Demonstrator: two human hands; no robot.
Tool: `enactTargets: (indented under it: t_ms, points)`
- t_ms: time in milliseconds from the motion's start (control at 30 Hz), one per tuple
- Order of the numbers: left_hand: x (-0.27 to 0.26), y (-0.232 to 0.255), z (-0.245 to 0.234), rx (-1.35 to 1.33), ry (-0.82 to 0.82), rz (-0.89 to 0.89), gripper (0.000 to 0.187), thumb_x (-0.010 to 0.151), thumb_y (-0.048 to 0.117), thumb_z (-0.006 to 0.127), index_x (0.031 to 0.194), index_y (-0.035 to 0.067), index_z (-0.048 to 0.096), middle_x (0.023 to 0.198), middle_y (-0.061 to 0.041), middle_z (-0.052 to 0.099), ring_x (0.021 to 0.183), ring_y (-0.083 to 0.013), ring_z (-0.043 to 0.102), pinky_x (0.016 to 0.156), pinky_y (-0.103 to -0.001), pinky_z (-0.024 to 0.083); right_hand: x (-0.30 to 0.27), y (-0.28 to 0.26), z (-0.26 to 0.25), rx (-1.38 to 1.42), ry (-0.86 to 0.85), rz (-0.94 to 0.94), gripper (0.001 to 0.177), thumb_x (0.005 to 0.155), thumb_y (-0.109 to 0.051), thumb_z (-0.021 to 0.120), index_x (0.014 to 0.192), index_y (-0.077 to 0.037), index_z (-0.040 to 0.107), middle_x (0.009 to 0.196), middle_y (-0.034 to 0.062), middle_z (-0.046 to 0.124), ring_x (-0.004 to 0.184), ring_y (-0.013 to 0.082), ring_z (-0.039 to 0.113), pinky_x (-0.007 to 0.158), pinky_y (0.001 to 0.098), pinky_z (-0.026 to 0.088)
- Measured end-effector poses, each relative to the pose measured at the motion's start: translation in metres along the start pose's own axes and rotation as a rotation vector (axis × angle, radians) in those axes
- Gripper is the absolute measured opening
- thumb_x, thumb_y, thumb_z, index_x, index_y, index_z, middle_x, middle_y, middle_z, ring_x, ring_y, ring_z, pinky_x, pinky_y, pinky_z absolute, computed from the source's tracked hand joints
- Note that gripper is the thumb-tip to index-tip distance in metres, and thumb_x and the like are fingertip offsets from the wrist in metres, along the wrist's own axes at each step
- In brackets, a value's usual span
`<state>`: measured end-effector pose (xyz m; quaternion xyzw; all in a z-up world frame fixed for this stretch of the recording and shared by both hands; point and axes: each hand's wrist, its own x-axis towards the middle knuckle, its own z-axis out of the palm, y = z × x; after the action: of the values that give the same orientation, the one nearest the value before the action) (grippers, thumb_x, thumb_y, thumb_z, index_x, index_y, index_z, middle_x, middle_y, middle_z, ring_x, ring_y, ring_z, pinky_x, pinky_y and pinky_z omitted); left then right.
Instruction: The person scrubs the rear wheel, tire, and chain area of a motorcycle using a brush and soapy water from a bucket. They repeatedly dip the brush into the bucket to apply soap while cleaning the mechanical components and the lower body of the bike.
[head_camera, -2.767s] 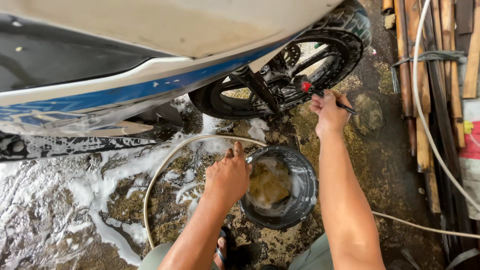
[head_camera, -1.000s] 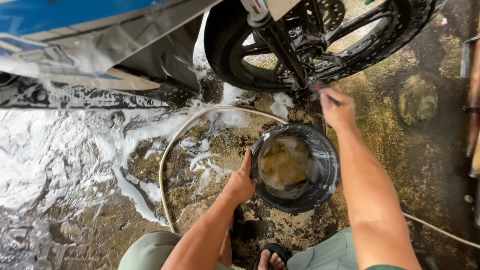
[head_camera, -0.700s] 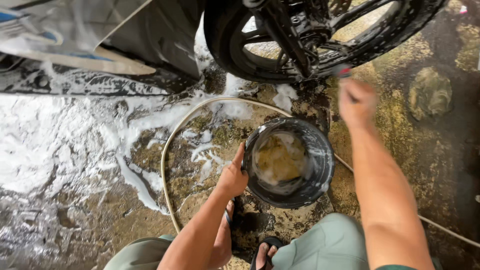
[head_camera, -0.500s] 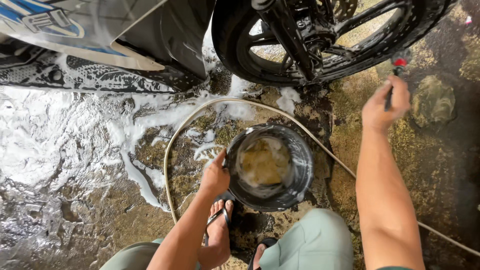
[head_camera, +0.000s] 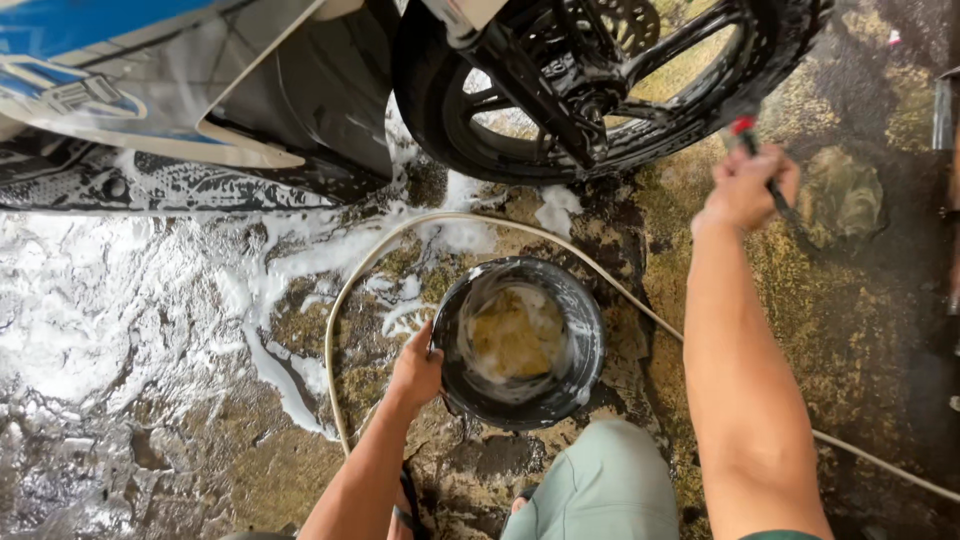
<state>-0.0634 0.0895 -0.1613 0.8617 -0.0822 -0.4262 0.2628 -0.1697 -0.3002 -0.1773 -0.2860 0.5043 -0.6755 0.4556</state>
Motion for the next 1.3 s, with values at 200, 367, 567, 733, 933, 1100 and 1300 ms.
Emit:
enactTargets:
  t_ms: [200, 367, 567, 733, 933, 1100, 1300]
  points:
    - [0.0, 0.001, -0.006, 0.061, -0.005, -0.02, 0.054, 0.081, 0.021, 0.048, 0.134, 0.028, 0.037, 0.116, -0.022, 0.053, 0.111, -0.0389, 0.047, 0.094, -0.047, 0.038, -0.02, 0.027, 0.002, -0.209, -0.595, -0.648, 0.02, 0.094, -0.006, 0.043, 0.075, -0.004, 0.05, 0.058, 0.0094, 0.053, 0.055, 0.0179, 0.057, 0.064, 0.0261, 0.042]
    - [0.023, -0.012, -0.011, 0.087, -0.041, 0.032, 0.052, 0.082, 0.021, 0.047, 0.133, 0.026, 0.039, 0.116, -0.019, 0.055, 0.108, -0.0383, 0.05, 0.089, -0.046, 0.042, -0.033, 0.07, -0.01, -0.584, -0.703, -0.728, 0.012, 0.086, 0.002, 0.052, 0.083, -0.002, 0.063, 0.068, 0.0169, 0.062, 0.063, 0.0307, 0.063, 0.046, 0.0319, 0.05]
    - [0.055, -0.048, -0.045, 0.233, 0.001, 0.071, 0.044, 0.082, 0.02, 0.048, 0.126, 0.021, 0.048, 0.106, -0.02, 0.06, 0.103, -0.0367, 0.055, 0.088, -0.045, 0.044, -0.102, 0.101, -0.012, -0.769, -0.838, -0.708, 0.008, 0.08, 0.0, 0.057, 0.082, -0.006, 0.063, 0.071, 0.0115, 0.063, 0.069, 0.0282, 0.064, 0.056, 0.0359, 0.053]
    - [0.082, -0.088, -0.069, 0.254, 0.056, 0.041, 0.039, 0.081, 0.024, 0.05, 0.12, 0.025, 0.053, 0.101, -0.012, 0.063, 0.098, -0.0309, 0.058, 0.084, -0.042, 0.048, -0.153, 0.115, -0.009, -0.605, -0.87, -0.663, 0.014, 0.078, 0.001, 0.053, 0.081, -0.007, 0.064, 0.071, 0.0125, 0.062, 0.073, 0.03, 0.062, 0.064, 0.0365, 0.05]
    - [0.117, -0.099, -0.062, 0.235, 0.029, 0.058, 0.031, 0.081, 0.03, 0.05, 0.11, 0.028, 0.06, 0.094, -0.009, 0.065, 0.092, -0.0294, 0.061, 0.078, -0.041, 0.05, -0.172, 0.096, 0.01, -0.621, -0.928, -0.65, 0.01, 0.081, 0.0, 0.055, 0.084, -0.002, 0.065, 0.076, 0.0155, 0.063, 0.077, 0.0308, 0.062, 0.068, 0.0387, 0.05]
    - [0.07, -0.042, -0.07, 0.247, -0.122, 0.117, 0.032, 0.081, 0.033, 0.048, 0.11, 0.026, 0.06, 0.094, -0.014, 0.064, 0.095, -0.0322, 0.059, 0.083, -0.042, 0.049, -0.158, 0.107, -0.008, -0.79, -0.75, -0.455, 0.011, 0.082, -0.009, 0.054, 0.083, -0.01, 0.065, 0.073, 0.0117, 0.063, 0.072, 0.0266, 0.063, 0.055, 0.0383, 0.048]
    - [0.101, -0.056, -0.047, 0.477, -0.15, 0.427, 0.042, 0.082, 0.028, 0.041, 0.11, -0.004, 0.045, 0.092, -0.029, 0.059, 0.088, -0.0429, 0.059, 0.077, -0.05, 0.049, -0.194, 0.027, -0.018, -0.709, -0.951, -0.23, 0.017, 0.088, 0.002, 0.044, 0.089, 0.001, 0.061, 0.076, 0.0193, 0.061, 0.06, 0.0214, 0.06, 0.053, 0.0285, 0.053]
